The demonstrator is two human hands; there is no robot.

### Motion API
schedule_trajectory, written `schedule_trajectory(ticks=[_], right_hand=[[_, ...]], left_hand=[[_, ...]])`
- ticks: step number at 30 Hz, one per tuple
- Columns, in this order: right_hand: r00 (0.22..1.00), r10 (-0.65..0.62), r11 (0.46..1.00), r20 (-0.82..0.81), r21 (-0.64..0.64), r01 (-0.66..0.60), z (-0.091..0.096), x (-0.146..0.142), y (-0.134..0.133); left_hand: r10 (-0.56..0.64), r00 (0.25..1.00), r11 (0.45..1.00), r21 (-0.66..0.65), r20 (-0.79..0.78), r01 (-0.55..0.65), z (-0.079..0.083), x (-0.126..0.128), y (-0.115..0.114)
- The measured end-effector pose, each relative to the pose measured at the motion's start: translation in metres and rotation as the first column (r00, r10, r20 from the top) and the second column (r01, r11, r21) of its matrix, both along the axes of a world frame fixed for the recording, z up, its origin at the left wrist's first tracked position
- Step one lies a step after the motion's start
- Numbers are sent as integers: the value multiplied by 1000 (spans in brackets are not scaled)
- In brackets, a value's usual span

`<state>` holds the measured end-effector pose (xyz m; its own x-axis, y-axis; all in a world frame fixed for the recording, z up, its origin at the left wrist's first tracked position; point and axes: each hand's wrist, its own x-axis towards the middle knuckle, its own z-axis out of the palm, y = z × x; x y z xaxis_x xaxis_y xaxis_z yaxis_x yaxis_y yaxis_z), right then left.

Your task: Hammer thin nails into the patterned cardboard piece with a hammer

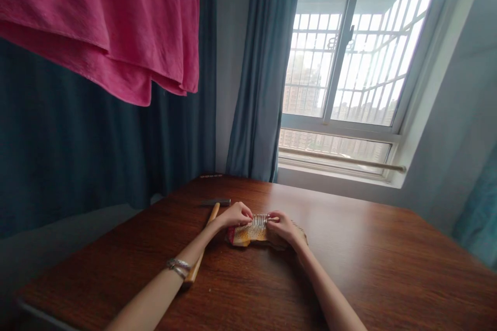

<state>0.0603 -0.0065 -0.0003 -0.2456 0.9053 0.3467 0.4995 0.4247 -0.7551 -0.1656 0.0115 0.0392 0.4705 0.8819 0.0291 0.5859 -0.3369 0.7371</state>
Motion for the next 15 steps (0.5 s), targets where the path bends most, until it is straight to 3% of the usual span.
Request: schedule_trajectory(ticks=[7, 15], right_hand=[[997, 78, 997, -24, -22, -79, 0, 2, -3], [995, 96, 995, -4, -21, -96, 0, 1, -3]], left_hand=[[-22, 999, 995, 96, -30, 25, 3, 0, -3], [-52, 992, 994, -93, 111, 62, 4, -3, -6]])
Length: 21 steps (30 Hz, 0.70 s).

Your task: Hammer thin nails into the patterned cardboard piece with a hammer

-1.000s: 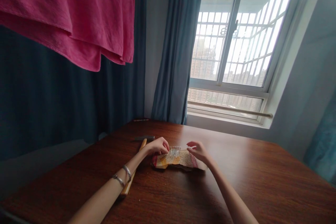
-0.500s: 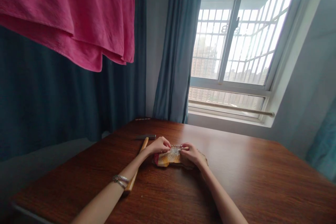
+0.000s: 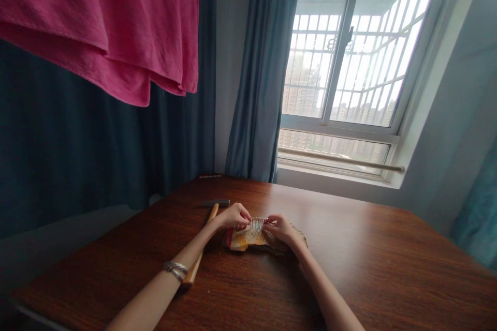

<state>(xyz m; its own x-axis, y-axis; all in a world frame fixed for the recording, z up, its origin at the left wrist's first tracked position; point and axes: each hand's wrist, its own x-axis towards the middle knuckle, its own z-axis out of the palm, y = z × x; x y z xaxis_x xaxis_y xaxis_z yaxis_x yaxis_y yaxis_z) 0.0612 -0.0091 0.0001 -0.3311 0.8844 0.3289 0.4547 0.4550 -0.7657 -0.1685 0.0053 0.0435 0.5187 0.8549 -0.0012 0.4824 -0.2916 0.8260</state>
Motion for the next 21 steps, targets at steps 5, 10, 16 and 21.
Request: schedule_trajectory(ticks=[5, 10, 16, 21], right_hand=[[999, 43, 999, 16, -32, -43, 4, 5, -3], [998, 57, 998, 29, -20, -57, 9, 4, -8], [997, 77, 997, 30, 17, -78, 15, 0, -14], [998, -50, 998, 28, 45, 48, 9, -7, -14]], left_hand=[[-10, 998, 995, -103, 65, 16, 0, -6, 5], [17, 999, 988, -155, 36, -11, 1, -8, 9], [234, 948, 967, 155, -216, -204, 4, -11, 12], [327, 878, 932, 273, -349, -238, 8, -15, 7]])
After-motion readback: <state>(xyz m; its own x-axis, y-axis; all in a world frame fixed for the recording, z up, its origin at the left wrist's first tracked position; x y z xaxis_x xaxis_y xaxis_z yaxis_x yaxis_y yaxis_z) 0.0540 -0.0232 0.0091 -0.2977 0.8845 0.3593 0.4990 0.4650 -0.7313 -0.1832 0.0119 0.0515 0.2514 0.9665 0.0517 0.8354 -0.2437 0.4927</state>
